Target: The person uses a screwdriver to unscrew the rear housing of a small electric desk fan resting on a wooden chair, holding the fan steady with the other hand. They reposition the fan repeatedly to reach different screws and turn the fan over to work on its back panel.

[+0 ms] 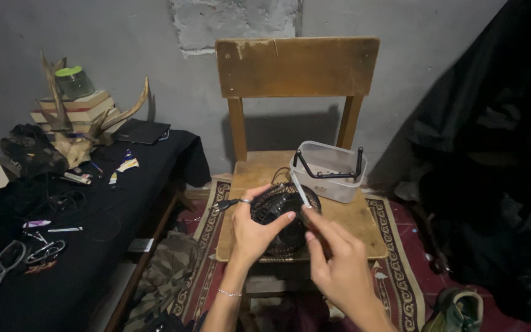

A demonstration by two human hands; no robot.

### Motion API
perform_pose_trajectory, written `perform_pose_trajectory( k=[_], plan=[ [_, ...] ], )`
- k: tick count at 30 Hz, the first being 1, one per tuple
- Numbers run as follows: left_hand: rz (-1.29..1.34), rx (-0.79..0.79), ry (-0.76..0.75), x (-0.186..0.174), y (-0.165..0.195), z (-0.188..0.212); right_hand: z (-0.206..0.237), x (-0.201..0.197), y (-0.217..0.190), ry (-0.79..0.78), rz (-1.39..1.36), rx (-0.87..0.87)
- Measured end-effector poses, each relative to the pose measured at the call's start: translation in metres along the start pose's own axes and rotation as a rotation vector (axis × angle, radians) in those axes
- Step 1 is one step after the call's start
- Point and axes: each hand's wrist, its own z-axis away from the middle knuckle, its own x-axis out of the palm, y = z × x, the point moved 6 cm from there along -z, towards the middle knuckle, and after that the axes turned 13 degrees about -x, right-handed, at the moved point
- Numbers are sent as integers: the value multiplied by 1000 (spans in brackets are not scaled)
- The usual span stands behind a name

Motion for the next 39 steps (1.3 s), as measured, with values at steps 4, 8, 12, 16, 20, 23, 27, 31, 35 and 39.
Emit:
perform_pose_trajectory(
  k=[4,8,12,16,20,23,27,31,35,39],
  plan=[
    [26,-5,-14,1,-1,1,-2,5,1,-79,-1,23],
    [-22,29,18,1,0,2,-1,-2,-2,10,-24,24],
    [43,-26,-14,1,-4,3,-1,4,1,-188,17,61],
    [-2,7,8,-1,-1,4,-1,1,-4,-82,-64,29],
    [3,0,-2,-1,0,4,-1,6,-1,-210,10,130],
    [-12,-2,5,-2,0,3,-4,4,-2,-246,8,145],
    [60,-27,-29,-1,-2,4,0,-2,0,-275,25,311],
    [22,18,-13,-1,-1,4,-4,-4,-6,-276,38,233],
    [6,34,-9,-2,0,4,-8,-4,-8,-275,14,216],
    [-39,58,13,-3,2,5,-8,-3,-7,-320,42,262]
  ],
)
